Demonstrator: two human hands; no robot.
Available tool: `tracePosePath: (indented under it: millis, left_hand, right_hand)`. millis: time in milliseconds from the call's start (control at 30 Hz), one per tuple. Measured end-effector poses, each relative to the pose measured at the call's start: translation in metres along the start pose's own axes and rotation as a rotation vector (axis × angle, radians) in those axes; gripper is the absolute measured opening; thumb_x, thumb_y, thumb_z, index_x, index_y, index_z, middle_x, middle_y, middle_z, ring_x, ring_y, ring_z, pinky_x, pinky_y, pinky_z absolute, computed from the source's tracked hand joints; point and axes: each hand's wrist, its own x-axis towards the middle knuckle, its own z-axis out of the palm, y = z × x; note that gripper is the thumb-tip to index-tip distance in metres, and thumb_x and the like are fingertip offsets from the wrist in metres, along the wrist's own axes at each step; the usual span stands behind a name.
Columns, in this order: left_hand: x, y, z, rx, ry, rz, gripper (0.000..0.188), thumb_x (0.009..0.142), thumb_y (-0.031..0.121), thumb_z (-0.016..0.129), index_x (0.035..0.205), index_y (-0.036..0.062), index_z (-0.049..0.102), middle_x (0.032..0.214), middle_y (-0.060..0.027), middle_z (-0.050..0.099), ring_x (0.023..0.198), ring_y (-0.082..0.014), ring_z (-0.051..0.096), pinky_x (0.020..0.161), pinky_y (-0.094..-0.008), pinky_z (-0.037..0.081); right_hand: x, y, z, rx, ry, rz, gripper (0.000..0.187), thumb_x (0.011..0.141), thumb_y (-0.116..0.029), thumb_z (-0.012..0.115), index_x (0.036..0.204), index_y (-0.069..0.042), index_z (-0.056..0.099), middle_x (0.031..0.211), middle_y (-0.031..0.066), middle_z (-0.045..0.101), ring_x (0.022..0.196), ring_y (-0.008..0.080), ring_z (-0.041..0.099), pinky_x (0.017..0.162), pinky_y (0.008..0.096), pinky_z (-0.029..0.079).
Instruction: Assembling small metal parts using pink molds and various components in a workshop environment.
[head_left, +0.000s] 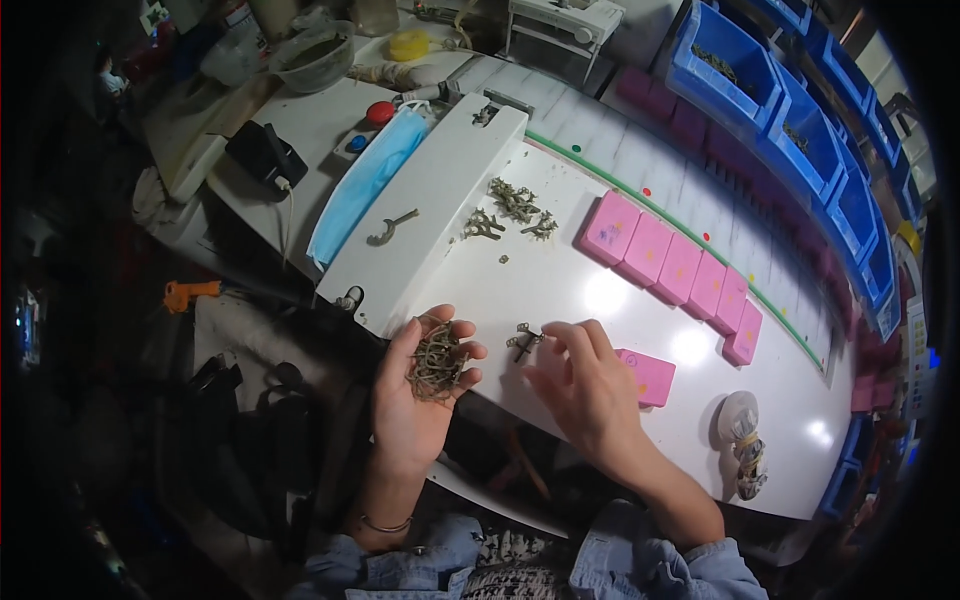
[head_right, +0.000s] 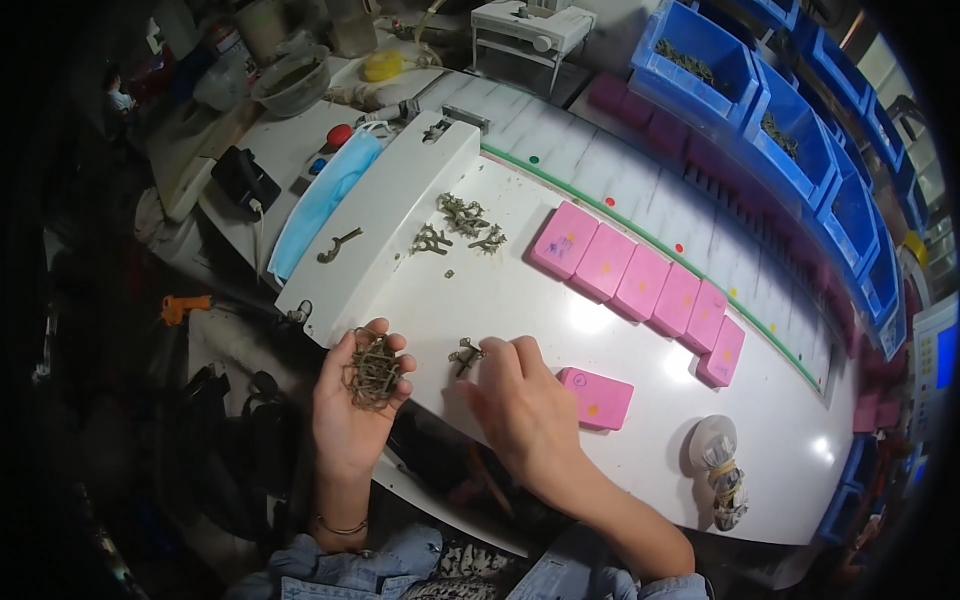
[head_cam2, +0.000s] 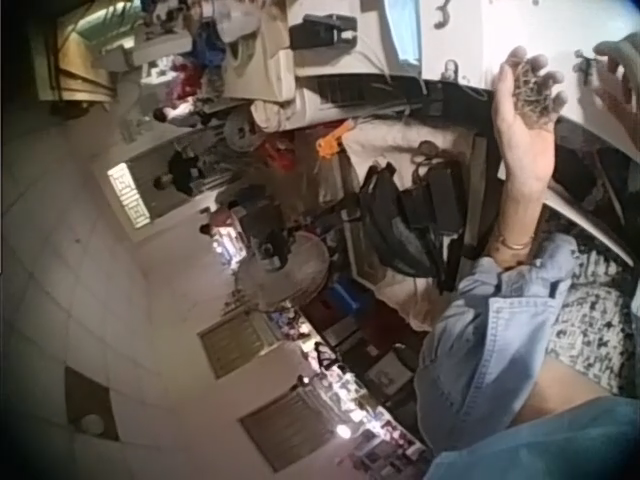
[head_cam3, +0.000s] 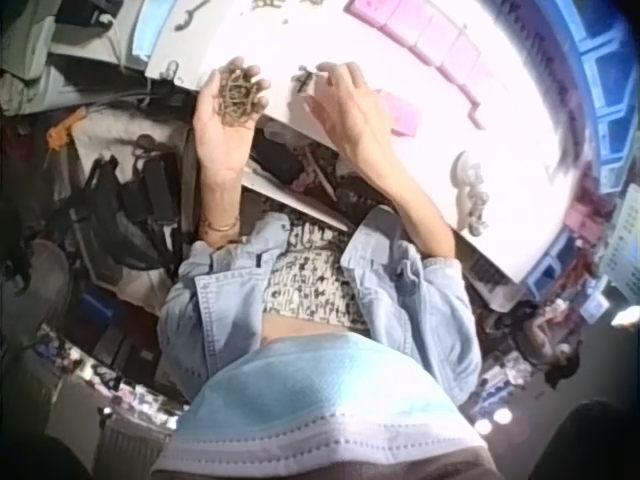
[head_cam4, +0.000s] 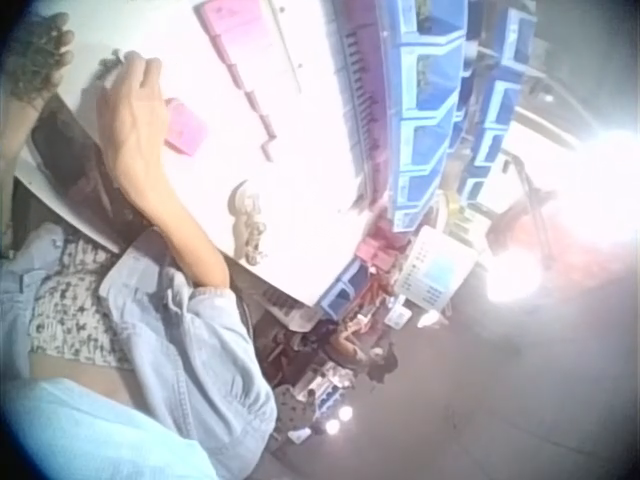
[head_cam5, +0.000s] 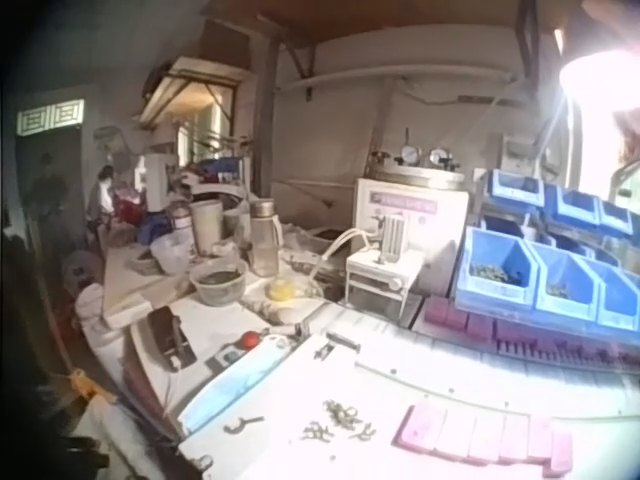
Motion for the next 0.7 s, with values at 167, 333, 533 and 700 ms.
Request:
tracePosePath:
  millis: [167,333,533,700]
  left_hand:
    - [-0.005,0.0,-0.003,-0.002,-0.024,-0.013,0.033,0.093,0.028,0.039,0.109,0.0033,0.053,0.095,-0.0101,0.061,0.086,-0.0209,0.061,0.069,-0.0305,0.05]
    - [-0.005,-0.004,0.002,0.059,-0.009,-0.034,0.031,0.092,0.029,0.04,0.105,0.0051,0.053,0.091,-0.0064,0.059,0.081,-0.0181,0.058,0.065,-0.0275,0.048]
    - [-0.005,-0.005,-0.003,0.005,-0.055,-0.047,0.032,0.094,0.027,0.039,0.108,0.0027,0.054,0.094,-0.0093,0.061,0.08,-0.0188,0.061,0.068,-0.0297,0.051]
    - [-0.002,-0.002,-0.002,-0.003,-0.06,-0.039,0.031,0.093,0.026,0.039,0.108,0.0025,0.054,0.092,-0.0089,0.061,0.08,-0.0185,0.061,0.068,-0.0298,0.051]
  right_hand:
    - [0.011,-0.008,0.013,0.011,0.03,-0.032,0.037,0.075,-0.011,0.064,0.107,-0.004,0.047,0.1,0.0184,0.046,0.075,0.0349,0.057,0.056,0.0398,0.05]
    - [0.033,-0.004,0.012,0.069,0.089,-0.054,0.035,0.074,-0.006,0.062,0.106,-0.002,0.047,0.098,0.0183,0.046,0.077,0.0359,0.057,0.061,0.0414,0.049]
    - [0.056,-0.004,0.015,0.135,0.1,-0.067,0.033,0.075,-0.005,0.06,0.105,-0.002,0.047,0.098,0.0179,0.048,0.076,0.0356,0.057,0.064,0.0418,0.048]
    - [0.047,-0.009,0.009,0.21,0.118,-0.08,0.026,0.078,-0.006,0.06,0.102,-0.001,0.05,0.096,0.0162,0.05,0.071,0.0325,0.058,0.062,0.0398,0.048]
